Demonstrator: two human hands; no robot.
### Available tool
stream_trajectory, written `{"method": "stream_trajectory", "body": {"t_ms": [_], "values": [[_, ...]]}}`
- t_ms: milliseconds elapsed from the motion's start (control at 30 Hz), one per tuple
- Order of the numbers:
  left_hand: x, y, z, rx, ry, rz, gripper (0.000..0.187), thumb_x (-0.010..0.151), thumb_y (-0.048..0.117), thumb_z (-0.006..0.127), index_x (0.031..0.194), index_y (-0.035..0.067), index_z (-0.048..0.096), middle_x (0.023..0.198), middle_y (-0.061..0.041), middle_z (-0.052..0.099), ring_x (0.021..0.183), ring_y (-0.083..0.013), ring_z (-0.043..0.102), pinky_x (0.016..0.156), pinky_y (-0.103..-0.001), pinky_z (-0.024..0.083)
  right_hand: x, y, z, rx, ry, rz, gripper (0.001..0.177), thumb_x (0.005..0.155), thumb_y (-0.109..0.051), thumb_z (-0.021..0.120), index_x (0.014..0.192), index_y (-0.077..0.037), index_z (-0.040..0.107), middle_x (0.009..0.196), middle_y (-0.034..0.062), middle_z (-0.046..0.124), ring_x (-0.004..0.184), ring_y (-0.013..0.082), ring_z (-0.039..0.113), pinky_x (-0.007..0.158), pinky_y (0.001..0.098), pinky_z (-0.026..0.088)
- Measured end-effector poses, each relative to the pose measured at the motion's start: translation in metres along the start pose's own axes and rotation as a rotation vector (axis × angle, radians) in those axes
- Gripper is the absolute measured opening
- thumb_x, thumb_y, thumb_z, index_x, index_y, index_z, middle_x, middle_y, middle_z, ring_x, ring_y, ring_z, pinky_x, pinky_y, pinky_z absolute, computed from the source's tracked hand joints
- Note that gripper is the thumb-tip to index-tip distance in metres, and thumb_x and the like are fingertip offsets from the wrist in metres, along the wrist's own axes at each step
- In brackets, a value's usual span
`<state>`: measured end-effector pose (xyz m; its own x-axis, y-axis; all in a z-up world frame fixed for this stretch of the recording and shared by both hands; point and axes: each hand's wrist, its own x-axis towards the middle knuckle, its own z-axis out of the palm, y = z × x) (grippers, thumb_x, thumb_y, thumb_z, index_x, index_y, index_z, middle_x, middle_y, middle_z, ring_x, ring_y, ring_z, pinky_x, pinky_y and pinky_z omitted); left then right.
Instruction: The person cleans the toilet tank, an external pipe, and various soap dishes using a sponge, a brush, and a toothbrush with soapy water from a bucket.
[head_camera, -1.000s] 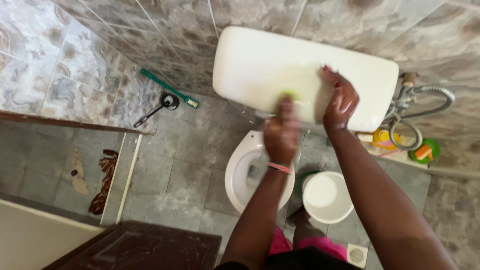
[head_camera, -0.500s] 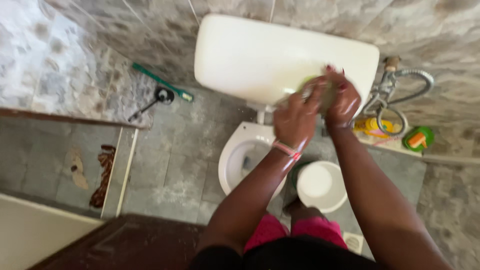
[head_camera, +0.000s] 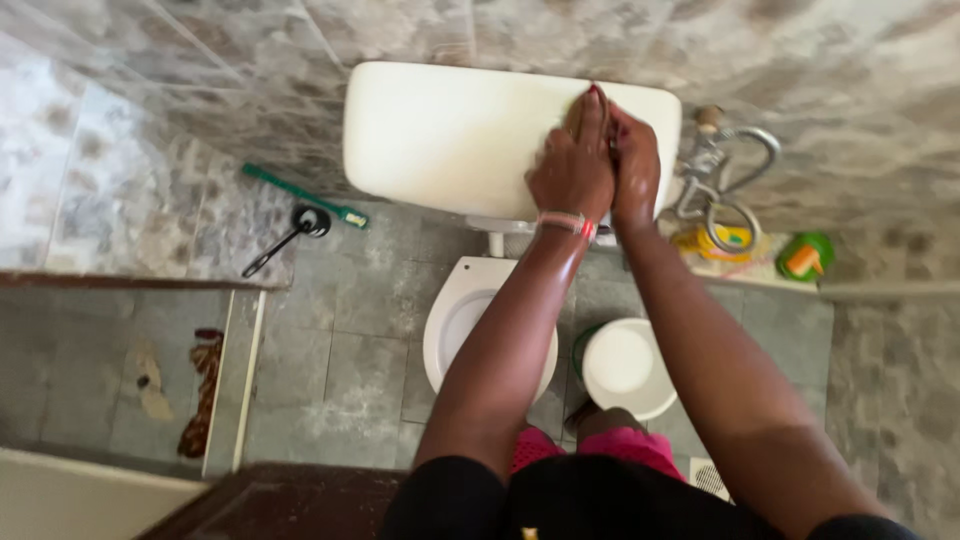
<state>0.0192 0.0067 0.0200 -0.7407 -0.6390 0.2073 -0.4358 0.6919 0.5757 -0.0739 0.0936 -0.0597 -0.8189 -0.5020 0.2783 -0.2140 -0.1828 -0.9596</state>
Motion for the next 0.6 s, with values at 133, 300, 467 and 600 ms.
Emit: {"method": "stream_trajectory", "body": {"t_ms": [133,300,467,600], "values": [[0.021,0.016,0.008,-0.074,-0.254,-0.039,0.071,0.094,0.033,0.053,0.161,0.020,0.031,0.126,-0.024,0.059,0.104,-0.0387,0.064,0.082,-0.053,0.054,0.018,-0.036,-0.016,-0.466,-0.099,-0.027,0.064,0.113,-0.043,0.057,0.152,0.008,0.052,0.144,0.0271,0.056,0.133,0.0356,0.055,0.109,0.0443,0.042],[0.007,-0.071,0.009,-0.313,0.208,0.222,0.048,0.095,0.014,0.052,0.143,0.009,0.054,0.114,-0.021,0.069,0.101,-0.0377,0.066,0.089,-0.049,0.052,0.011,-0.080,0.032,-1.115,0.000,0.216,0.065,0.092,-0.044,0.075,0.141,-0.006,0.055,0.112,0.0251,0.067,0.104,0.0419,0.064,0.090,0.0520,0.052],[0.019,-0.142,-0.023,0.001,0.334,0.211,0.045,0.091,0.014,0.062,0.135,0.003,0.063,0.129,-0.016,0.064,0.123,-0.0339,0.059,0.104,-0.056,0.038,-0.011,-0.100,0.046,-1.511,-0.249,-0.153,0.060,0.092,-0.036,0.070,0.148,-0.026,0.053,0.103,0.0209,0.069,0.091,0.0370,0.067,0.067,0.0510,0.056],[0.020,-0.149,-0.023,0.144,0.239,0.390,0.047,0.095,0.023,0.062,0.139,0.008,0.062,0.145,-0.015,0.057,0.141,-0.0307,0.050,0.119,-0.054,0.030,0.015,-0.109,0.012,-1.404,-0.602,-0.028,0.051,0.110,-0.019,0.047,0.161,-0.028,0.042,0.152,0.0054,0.056,0.077,0.0320,0.068,0.049,0.0490,0.057]]}}
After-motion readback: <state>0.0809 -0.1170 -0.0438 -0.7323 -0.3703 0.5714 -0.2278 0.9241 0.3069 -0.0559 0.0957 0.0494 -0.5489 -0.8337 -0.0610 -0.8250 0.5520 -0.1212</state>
